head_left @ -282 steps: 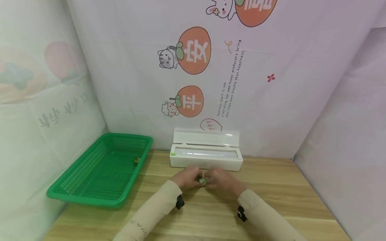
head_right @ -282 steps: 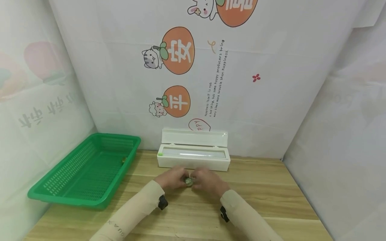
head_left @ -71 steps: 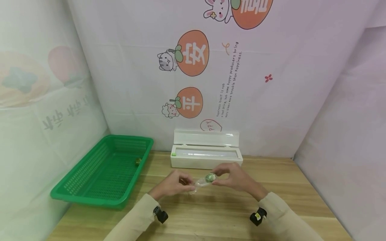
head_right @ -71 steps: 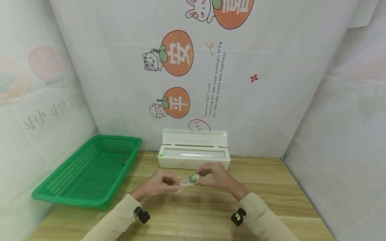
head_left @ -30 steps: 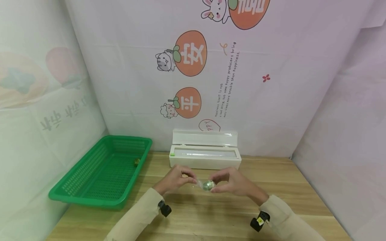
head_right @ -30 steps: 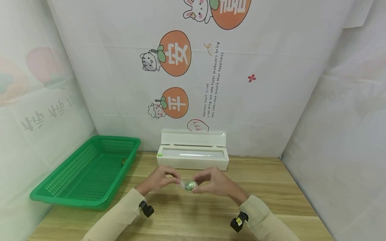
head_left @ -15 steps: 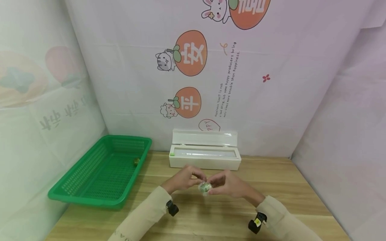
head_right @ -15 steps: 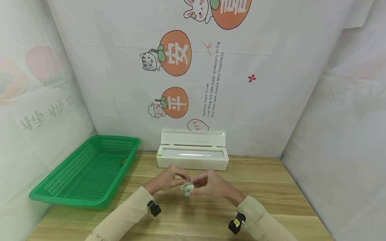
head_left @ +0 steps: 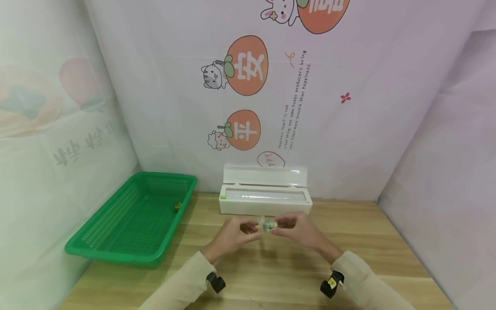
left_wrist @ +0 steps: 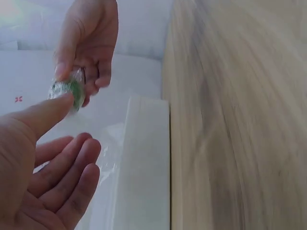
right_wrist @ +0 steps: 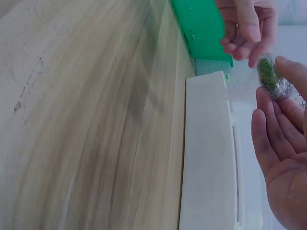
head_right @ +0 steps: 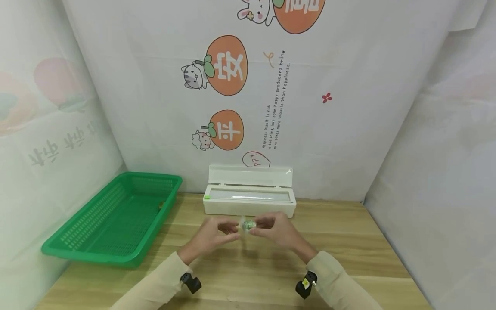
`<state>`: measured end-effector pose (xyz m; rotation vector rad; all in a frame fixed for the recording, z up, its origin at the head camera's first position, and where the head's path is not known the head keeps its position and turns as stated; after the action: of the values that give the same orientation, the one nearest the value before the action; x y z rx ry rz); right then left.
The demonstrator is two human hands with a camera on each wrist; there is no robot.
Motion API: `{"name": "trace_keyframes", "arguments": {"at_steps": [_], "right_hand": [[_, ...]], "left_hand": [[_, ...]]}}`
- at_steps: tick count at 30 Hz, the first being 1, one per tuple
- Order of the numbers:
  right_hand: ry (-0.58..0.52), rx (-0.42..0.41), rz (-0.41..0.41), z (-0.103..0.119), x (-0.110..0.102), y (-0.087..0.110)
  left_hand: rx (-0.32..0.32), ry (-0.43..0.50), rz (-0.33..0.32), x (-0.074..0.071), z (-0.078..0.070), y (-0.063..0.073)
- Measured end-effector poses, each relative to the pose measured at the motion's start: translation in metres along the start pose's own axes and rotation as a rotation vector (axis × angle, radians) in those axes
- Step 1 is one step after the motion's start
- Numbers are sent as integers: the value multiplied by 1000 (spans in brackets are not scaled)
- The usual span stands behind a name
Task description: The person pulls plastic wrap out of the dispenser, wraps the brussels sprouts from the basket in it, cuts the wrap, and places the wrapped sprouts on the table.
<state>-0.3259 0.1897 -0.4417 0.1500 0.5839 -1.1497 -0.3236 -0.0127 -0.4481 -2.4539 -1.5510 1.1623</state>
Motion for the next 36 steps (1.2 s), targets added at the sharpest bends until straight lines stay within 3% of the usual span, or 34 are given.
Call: {"name": "trace_keyframes", "arguments": {"at_steps": [10, 16, 19, 22, 25, 28, 32, 36], "right_hand": [[-8, -85, -24, 10, 7, 2], [125, -241, -83, 21, 6, 3], [236, -305, -110, 24, 8, 3], [257, -314, -77, 22, 11, 3], [194, -230, -43, 16, 7, 2], [132, -81, -75, 8, -4, -2], [63, 106, -164, 1, -20, -12], [27, 237, -180, 0, -23, -20]], "left_hand": [[-62, 202, -44, 10, -6, 1], [-145, 373, -84, 12, -3, 0], [-166, 408, -109, 14, 2, 0], [-164, 408, -126, 15, 8, 1], [-145, 371, -132, 13, 11, 3], [-90, 265, -134, 9, 11, 4], [67, 25, -157, 3, 2, 3], [222, -180, -186, 1, -9, 3]]}}
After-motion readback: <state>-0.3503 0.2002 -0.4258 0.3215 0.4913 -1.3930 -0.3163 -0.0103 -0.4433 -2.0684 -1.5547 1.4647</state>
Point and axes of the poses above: each hand's wrist, its own y-axis away from the middle knuckle, its own x-axis out of the palm, z = x × y, the point moved 7 cm from there along -y, towards the middle knuckle
